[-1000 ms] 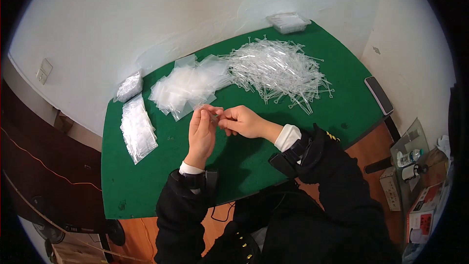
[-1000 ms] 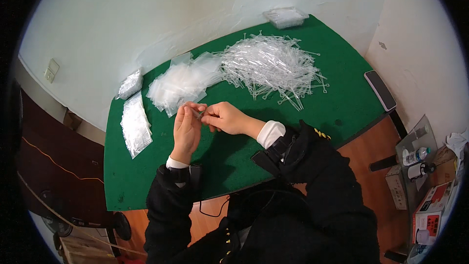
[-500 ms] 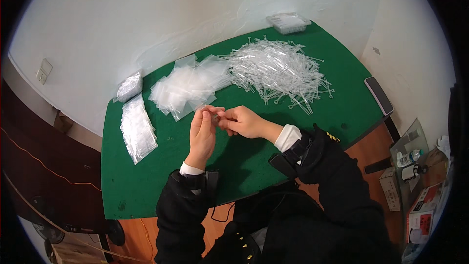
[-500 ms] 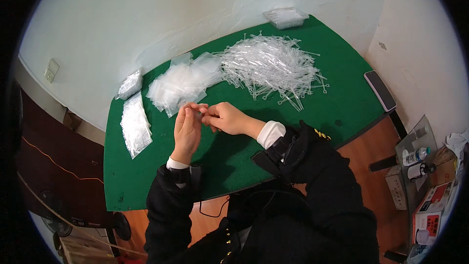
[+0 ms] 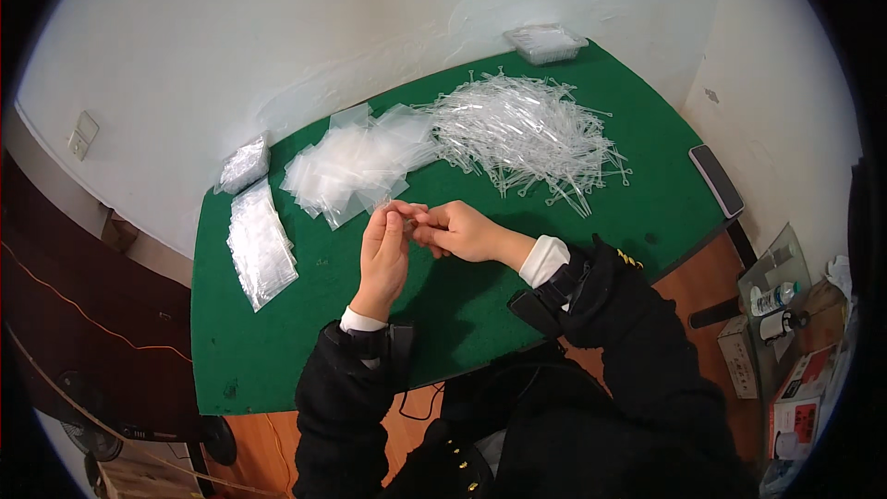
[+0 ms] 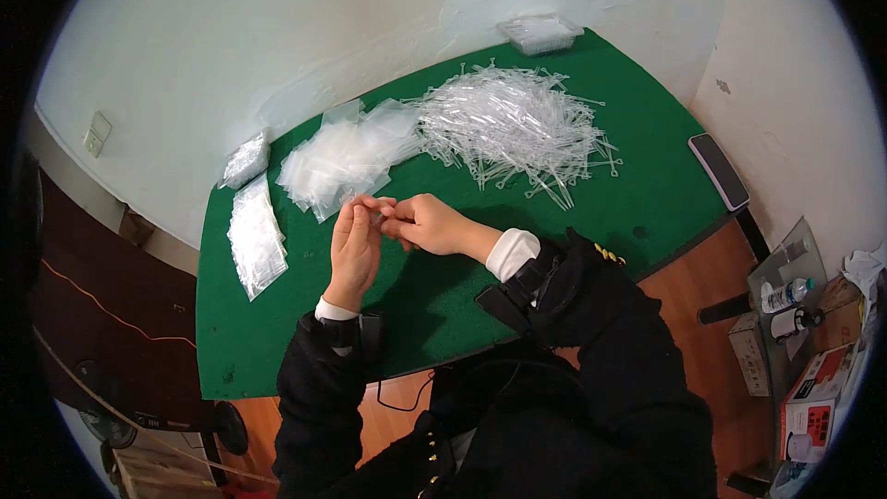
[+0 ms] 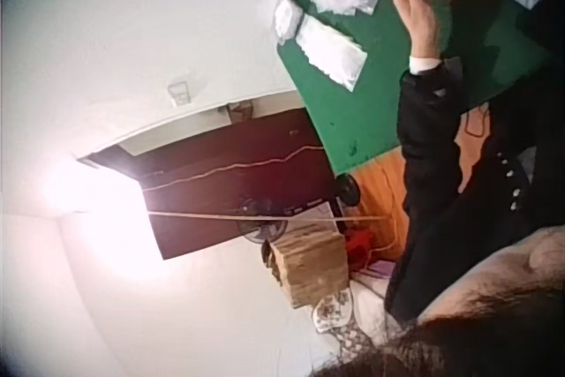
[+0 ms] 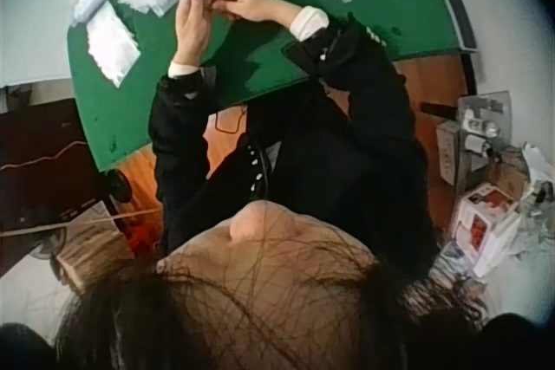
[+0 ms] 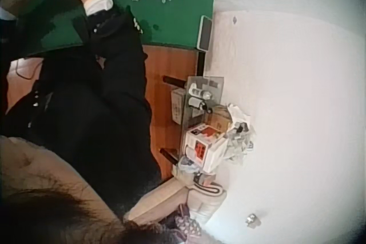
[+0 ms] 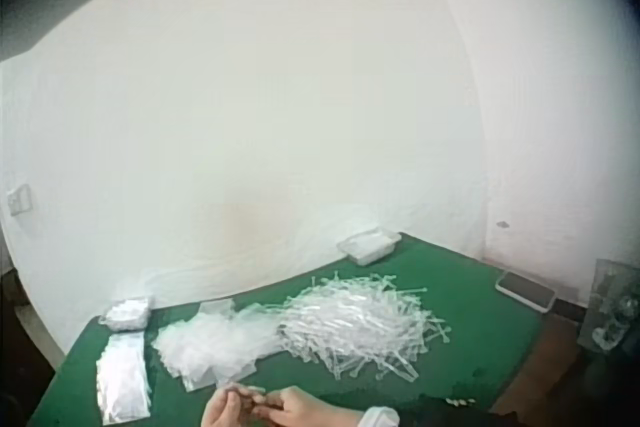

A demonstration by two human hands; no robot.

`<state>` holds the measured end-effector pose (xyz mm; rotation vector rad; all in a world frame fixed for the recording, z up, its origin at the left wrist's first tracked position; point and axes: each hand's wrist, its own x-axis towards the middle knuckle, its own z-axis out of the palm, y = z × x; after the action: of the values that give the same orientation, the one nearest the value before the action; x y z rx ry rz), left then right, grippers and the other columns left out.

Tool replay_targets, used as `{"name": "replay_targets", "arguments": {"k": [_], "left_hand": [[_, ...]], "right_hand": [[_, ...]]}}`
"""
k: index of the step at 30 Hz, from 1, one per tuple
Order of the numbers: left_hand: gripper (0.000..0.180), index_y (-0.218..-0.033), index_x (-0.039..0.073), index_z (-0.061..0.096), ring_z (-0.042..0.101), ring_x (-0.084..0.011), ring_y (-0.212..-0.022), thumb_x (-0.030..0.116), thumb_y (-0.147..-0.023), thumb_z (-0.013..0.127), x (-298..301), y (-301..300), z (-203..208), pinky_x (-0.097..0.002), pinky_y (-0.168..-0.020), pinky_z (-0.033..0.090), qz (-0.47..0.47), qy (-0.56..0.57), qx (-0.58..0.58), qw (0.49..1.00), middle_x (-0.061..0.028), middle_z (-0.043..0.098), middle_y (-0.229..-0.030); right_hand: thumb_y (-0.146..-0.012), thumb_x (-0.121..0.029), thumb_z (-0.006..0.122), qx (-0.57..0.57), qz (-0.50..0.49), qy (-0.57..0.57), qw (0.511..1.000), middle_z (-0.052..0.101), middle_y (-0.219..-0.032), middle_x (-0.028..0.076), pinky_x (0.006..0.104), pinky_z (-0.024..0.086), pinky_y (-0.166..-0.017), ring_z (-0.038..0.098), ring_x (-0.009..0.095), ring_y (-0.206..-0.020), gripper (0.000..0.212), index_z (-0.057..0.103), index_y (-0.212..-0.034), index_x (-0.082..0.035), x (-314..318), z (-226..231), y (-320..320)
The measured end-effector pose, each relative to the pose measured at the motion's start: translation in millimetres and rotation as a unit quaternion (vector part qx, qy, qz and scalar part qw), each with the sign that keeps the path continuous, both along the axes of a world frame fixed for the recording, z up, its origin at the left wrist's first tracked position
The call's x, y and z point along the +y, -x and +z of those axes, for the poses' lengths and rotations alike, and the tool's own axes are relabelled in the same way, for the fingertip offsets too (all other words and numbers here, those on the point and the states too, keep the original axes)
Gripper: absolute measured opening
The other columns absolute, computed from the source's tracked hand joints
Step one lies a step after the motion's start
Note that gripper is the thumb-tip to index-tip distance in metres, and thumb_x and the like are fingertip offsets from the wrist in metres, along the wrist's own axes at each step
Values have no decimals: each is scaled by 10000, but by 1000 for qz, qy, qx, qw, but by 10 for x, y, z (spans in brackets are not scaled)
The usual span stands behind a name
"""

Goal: Manually counting and placing small white plastic items into clear plastic bags and sealing them.

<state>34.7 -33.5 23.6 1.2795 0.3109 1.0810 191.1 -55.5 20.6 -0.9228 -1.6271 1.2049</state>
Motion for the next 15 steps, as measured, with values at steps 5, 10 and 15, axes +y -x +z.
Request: {"name": "replay_targets", "arguments": {"k": [5, 10, 15], "left_hand": [[224, -985, 48, 474, 492, -217, -1014, 223, -976, 333, 4, 16, 3, -340, -807, 434, 6, -7, 7, 1000, -92, 546, -942], [218, -963, 52, 464, 494, -222, -1008, 225, -976, 331, -2, -7, 3, -344, -794, 443, 3, -11, 6, 1000, -92, 541, -934], [212, -951, 58, 451, 497, -228, -991, 228, -977, 328, 5, 6, -3, -356, -800, 447, -3, -3, 7, 1000, -94, 534, -934]], "right_hand": [[-863, -184, 541, -5, 3, -1, 1000, 574, -604, 59, 261, 416, -519, 525, 109, -538, 238, 605, -756, 18, 1, 14, 13], [-861, -184, 544, -3, 1, 0, 1000, 572, -599, 57, 260, 415, -519, 526, 109, -539, 239, 605, -750, 18, 5, -7, -3], [-859, -191, 551, -25, 0, -5, 1000, 571, -594, 54, 261, 416, -521, 524, 109, -538, 243, 606, -742, 15, 4, 20, -6]]}}
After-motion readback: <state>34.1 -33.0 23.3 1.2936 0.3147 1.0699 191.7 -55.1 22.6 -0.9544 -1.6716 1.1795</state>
